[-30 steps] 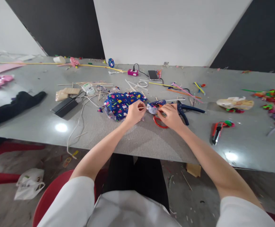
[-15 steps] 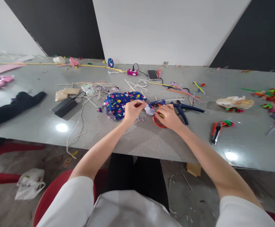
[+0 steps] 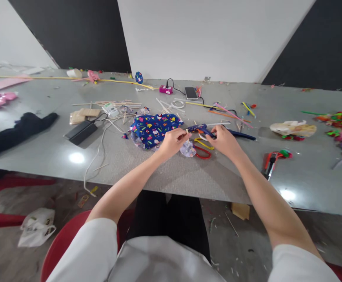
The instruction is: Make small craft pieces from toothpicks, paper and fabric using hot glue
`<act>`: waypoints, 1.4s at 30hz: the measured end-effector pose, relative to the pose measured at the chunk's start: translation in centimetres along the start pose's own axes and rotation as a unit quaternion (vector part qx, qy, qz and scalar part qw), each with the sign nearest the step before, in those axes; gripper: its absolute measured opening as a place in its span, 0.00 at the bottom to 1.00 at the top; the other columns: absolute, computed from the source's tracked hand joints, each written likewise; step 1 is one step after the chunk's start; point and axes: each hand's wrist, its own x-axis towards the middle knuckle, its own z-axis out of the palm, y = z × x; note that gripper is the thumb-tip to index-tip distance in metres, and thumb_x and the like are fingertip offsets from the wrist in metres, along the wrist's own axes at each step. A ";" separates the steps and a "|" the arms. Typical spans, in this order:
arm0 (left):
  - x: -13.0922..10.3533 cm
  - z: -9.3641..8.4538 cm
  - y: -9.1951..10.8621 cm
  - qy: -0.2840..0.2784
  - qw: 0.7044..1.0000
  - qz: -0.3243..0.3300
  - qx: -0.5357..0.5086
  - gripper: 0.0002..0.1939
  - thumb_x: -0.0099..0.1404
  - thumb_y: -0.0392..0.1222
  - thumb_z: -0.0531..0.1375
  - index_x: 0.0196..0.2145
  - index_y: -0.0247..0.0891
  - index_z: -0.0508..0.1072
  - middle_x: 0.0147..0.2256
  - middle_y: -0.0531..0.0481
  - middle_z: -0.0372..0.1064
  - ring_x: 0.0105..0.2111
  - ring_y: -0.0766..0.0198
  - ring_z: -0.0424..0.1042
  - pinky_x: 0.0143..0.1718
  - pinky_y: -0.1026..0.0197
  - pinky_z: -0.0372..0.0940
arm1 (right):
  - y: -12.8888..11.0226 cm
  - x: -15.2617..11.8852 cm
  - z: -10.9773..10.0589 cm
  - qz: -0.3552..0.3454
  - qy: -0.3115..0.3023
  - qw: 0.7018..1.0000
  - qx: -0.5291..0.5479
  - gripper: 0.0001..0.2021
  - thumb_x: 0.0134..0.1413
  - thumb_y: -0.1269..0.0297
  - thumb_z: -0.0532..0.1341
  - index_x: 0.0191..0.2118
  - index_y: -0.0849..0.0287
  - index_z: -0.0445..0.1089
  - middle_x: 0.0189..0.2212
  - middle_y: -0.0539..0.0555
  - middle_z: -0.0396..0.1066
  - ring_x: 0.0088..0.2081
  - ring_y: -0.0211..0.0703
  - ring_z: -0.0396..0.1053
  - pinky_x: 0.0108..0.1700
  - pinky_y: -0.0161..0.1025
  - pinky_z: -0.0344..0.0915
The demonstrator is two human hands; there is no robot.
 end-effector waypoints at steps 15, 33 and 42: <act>-0.6 0.5 0.4 -0.087 0.995 0.033 0.026 0.18 0.78 0.51 0.56 0.33 0.39 0.75 0.32 0.46 0.72 0.33 0.62 0.71 0.38 0.59 0.65 | 2.0 1.7 1.9 0.090 0.061 0.993 0.040 0.18 0.65 0.53 0.62 0.47 0.64 0.79 0.41 0.69 0.83 0.46 0.64 0.81 0.52 0.54 0.72; -0.5 1.0 -0.5 -0.074 0.997 0.016 0.031 0.16 0.76 0.44 0.59 0.30 0.38 0.72 0.29 0.49 0.69 0.30 0.64 0.67 0.34 0.60 0.61 | -6.4 -1.3 -0.6 -0.150 -0.047 0.929 0.335 0.20 0.72 0.44 0.56 0.48 0.53 0.77 0.41 0.55 0.79 0.41 0.48 0.76 0.41 0.44 0.70; -0.7 1.0 0.1 -0.145 0.986 0.045 0.075 0.13 0.77 0.43 0.56 0.36 0.38 0.77 0.34 0.45 0.73 0.36 0.60 0.72 0.41 0.58 0.67 | -8.0 -2.1 0.3 -0.079 0.063 0.922 0.374 0.19 0.69 0.42 0.60 0.38 0.52 0.76 0.33 0.53 0.78 0.35 0.47 0.75 0.39 0.44 0.70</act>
